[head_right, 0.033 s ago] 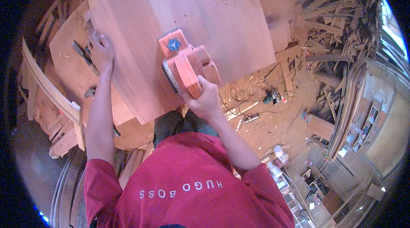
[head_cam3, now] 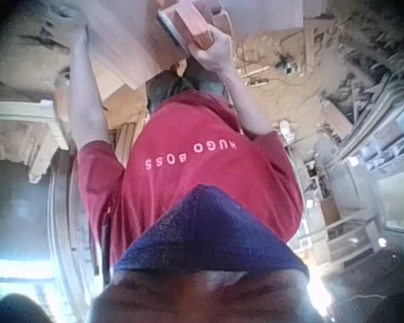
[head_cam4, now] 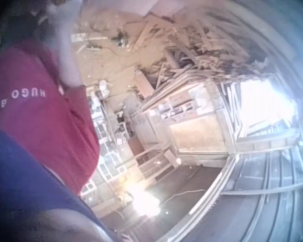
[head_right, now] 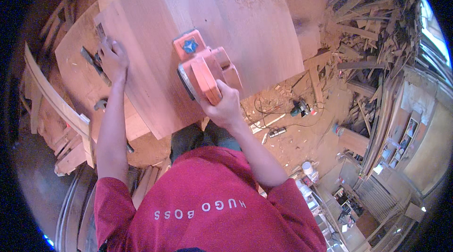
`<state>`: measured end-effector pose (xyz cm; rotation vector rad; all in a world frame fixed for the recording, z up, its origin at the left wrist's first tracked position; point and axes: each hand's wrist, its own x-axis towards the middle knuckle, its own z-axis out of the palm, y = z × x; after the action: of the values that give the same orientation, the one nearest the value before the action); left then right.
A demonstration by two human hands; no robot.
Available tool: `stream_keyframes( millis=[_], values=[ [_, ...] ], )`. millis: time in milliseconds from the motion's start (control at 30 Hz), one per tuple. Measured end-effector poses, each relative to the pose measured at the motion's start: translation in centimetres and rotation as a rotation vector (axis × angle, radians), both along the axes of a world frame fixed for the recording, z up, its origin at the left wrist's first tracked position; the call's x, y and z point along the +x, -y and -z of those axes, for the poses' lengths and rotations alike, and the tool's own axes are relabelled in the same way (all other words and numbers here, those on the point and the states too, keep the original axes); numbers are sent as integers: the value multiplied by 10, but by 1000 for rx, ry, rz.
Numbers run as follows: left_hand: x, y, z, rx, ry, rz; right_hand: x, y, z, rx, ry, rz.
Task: The person uses an electric hand planer to smooth the surface of a wooden board, clears the resulting sawdust, and then uses a hammer and chisel to carve along a marked line on the wood.
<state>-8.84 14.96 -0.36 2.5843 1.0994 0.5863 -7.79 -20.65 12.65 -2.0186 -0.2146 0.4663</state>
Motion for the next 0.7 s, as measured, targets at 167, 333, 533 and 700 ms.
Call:
stream_keyframes(
  millis=[167,333,533,700],
  values=[
    [0,4,-6,-28,-25,-21,66,-71,0,11,22,4],
    [4,5,-12,-13,-35,-51,137,-147,2,-48,76,-14],
    [4,6,-15,-18,-64,-58,220,-232,11,-57,284,-57],
    [1,9,-15,-20,-57,-47,239,-250,8,-108,239,-61]
  ],
)
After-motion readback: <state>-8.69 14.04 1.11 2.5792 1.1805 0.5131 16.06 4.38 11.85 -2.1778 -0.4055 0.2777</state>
